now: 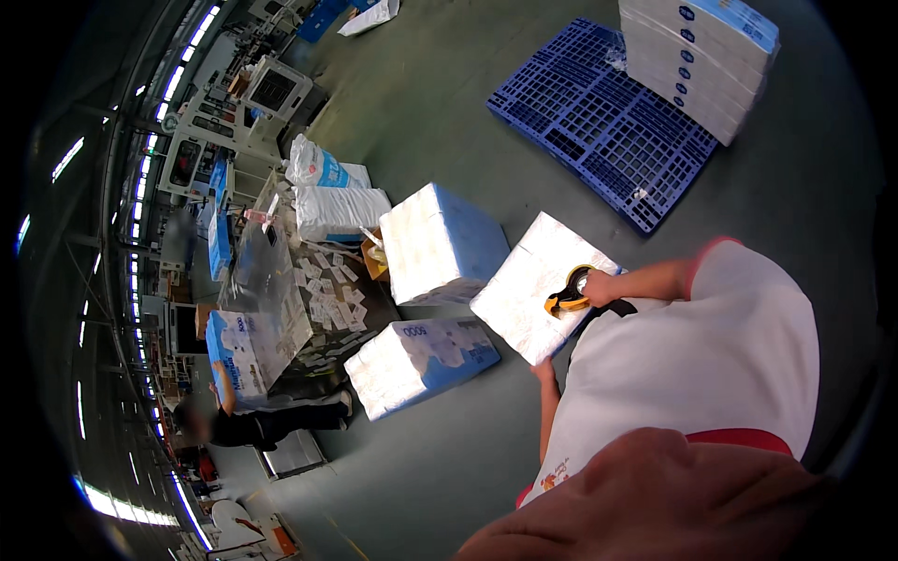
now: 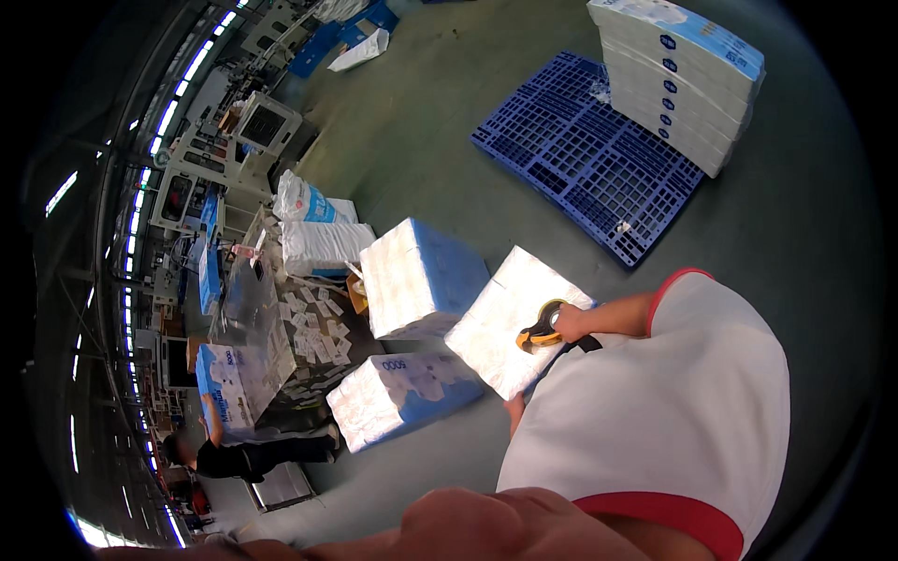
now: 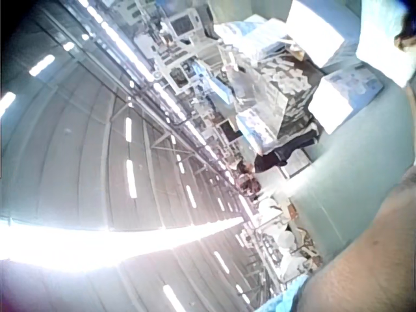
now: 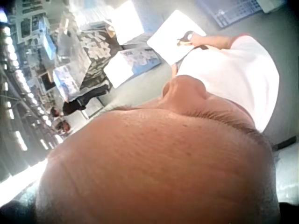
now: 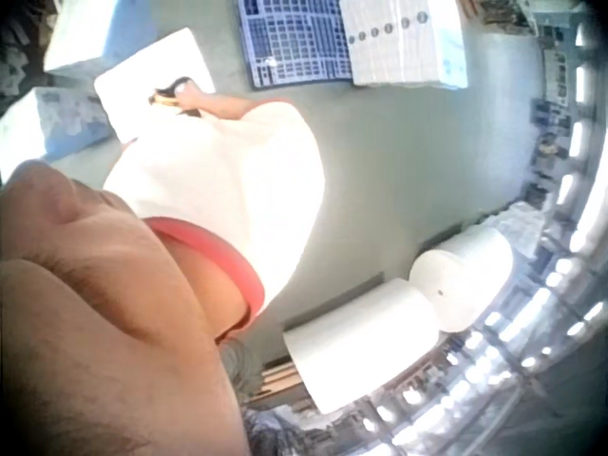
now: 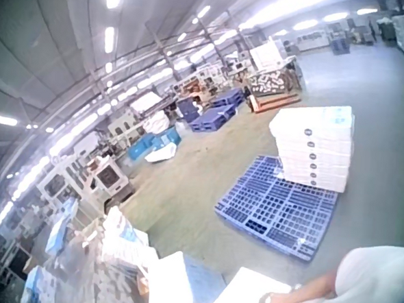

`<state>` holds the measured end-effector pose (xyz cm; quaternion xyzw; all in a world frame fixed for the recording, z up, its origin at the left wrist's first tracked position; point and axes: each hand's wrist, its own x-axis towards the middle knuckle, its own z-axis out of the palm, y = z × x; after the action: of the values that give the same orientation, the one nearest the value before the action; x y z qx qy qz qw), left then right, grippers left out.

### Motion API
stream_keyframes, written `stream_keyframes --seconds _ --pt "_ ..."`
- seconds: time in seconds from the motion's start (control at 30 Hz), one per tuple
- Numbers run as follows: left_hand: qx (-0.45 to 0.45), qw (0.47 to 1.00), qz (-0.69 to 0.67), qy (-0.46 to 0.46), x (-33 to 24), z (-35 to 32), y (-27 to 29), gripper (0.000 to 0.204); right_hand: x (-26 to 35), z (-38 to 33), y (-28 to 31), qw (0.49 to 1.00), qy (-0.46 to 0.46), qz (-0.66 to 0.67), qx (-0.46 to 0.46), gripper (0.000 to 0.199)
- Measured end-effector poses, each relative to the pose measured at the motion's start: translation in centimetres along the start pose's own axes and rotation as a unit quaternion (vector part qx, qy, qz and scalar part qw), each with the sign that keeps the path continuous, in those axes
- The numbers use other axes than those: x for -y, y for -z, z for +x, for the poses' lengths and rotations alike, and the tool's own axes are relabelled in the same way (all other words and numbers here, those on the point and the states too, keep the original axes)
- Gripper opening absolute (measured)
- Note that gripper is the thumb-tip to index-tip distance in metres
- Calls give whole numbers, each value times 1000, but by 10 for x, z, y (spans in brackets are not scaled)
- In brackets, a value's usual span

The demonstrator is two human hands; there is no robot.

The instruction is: The person places packs of tissues into a large plastic bag and uses a tape dispenser to seal the bag.

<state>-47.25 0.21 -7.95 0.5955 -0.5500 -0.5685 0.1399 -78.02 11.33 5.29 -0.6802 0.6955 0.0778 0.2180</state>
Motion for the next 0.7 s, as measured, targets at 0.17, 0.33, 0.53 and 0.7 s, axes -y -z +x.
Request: stream_keyframes --seconds 0.17,0.33,0.53,0.7 --pt "-36 990 21 132 -42 -5 -10 64 -43 19 40 994 1 45 -104 29" --pt "-54 989 -25 136 -61 -21 -16 61 -84 74 55 991 11 47 -122 30" --pt "-69 961 34 267 -80 -5 -29 67 -149 154 68 971 -66 104 -204 29" --pt "-130 946 -15 298 -86 -14 -31 77 -180 211 77 968 -91 91 -215 30"
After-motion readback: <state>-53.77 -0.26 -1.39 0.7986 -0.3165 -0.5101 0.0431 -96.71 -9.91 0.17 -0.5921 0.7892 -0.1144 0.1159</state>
